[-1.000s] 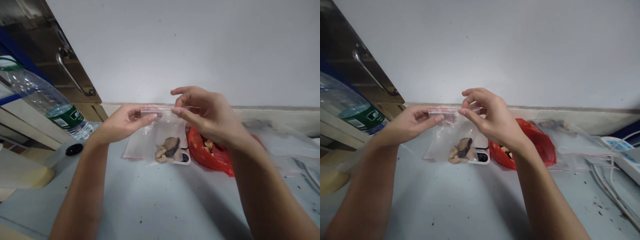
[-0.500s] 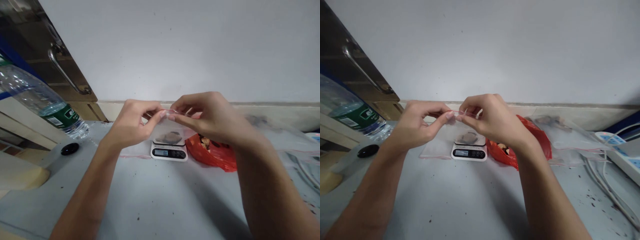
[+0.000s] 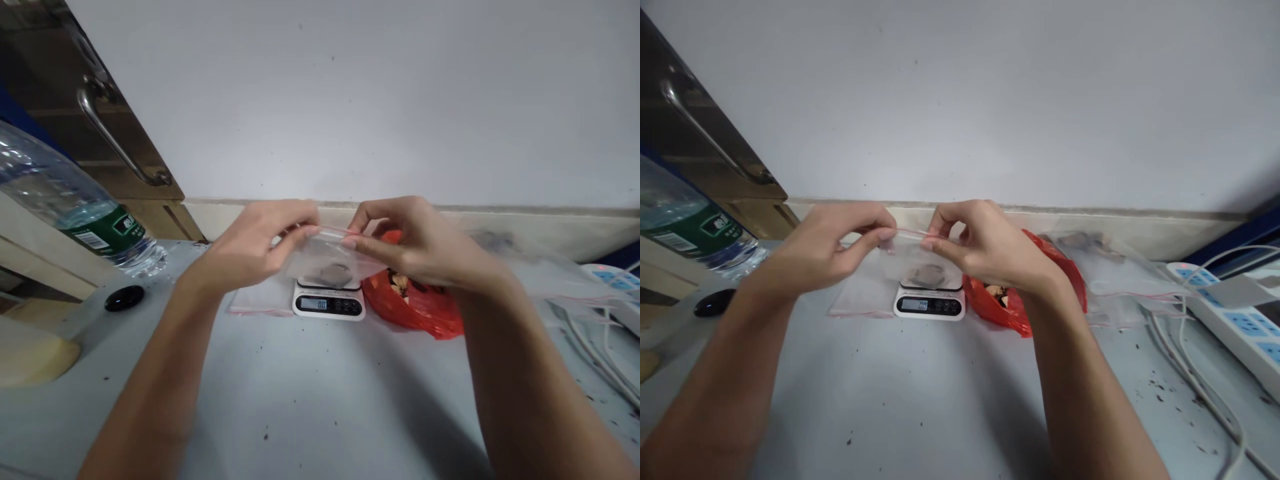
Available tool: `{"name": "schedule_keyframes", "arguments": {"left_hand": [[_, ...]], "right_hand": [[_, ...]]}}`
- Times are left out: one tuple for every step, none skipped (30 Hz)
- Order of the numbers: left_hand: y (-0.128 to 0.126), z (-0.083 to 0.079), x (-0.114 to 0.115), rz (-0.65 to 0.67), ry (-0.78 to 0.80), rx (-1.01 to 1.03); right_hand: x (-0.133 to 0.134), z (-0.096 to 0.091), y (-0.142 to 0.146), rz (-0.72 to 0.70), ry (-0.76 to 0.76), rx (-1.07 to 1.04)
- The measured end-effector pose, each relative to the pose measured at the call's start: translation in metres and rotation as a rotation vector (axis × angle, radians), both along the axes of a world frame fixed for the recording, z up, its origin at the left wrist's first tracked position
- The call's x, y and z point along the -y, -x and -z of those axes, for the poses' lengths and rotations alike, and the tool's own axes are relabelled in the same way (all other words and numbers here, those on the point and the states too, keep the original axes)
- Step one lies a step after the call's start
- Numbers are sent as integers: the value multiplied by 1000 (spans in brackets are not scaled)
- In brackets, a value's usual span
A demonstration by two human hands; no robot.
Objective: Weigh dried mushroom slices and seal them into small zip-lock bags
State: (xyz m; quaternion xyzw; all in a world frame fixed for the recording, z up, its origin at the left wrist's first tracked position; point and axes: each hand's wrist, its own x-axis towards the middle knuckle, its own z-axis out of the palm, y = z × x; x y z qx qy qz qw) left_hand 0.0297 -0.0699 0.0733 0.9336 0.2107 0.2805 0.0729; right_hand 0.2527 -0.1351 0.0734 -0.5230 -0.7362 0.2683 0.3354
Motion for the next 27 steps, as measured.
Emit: {"name": "schedule_keyframes", "arguments": {"left_hand": [[3, -2, -2, -24, 18, -23], [5, -3, -3, -47, 37, -41], [8, -5, -4, -68, 52, -53], [10, -6, -5, -85, 61, -60], [12, -7, -5, -100, 63, -63], [13, -8, -5, -113, 61, -66], [14, -8, -5, -124, 57, -70], [15, -9, -5, -132, 51, -75], [15, -10, -4, -137, 45, -80], [15, -10, -4, -138, 40, -83], [15, -11, -3, -137, 36, -85], [14, -12, -2, -132, 32, -87], [13, -13, -1, -126, 28, -87], [12, -14, 0, -121, 25, -87], [11, -15, 1, -118, 22, -86], [10, -16, 3, -116, 20, -84], [9, -17, 4, -117, 15, -80], [7, -18, 5, -118, 5, -72], [5, -18, 6, -117, -10, -60], [2, -19, 7, -109, -34, -47], [-3, -21, 8, -96, -63, -33], [-8, -22, 9, -79, -95, -21], [-16, -23, 11, -54, -125, -16], [-24, -25, 13, -22, -149, -19], [-34, -26, 17, 15, -171, -24], [-46, -27, 20, 53, -191, -30], [-57, -27, 25, 91, -217, -23]], "right_hand": [[0, 1, -4, 11, 15, 0], [0, 2, -8, 18, 18, 2], [0, 3, -12, 22, 12, 6], [0, 3, -16, 23, 4, 15], [-1, 3, -20, 26, -1, 26], [-1, 3, -23, 31, -3, 38], [-1, 2, -26, 33, -1, 50], [-1, 1, -28, 32, 9, 62], [-1, 0, -29, 32, 19, 72], [0, -1, -31, 32, 26, 80], [1, -2, -32, 36, 25, 89], [2, -4, -33, 43, 20, 100], [3, -5, -34, 51, 7, 114], [4, -6, -35, 62, -12, 131], [5, -6, -36, 72, -36, 148], [7, -7, -38, 85, -62, 159], [8, -7, -40, 100, -89, 162], [10, -7, -43, 113, -109, 157], [12, -8, -45, 117, -117, 152], [14, -8, -47, 110, -111, 153], [16, -9, -49, 95, -94, 161], [19, -11, -50, 68, -65, 170], [21, -12, -51, 20, -25, 180], [23, -14, -50, -42, 10, 185], [24, -15, -50, -103, 31, 186], [26, -16, -49, -136, 18, 179], [29, -17, -49, -152, -7, 178]]}}
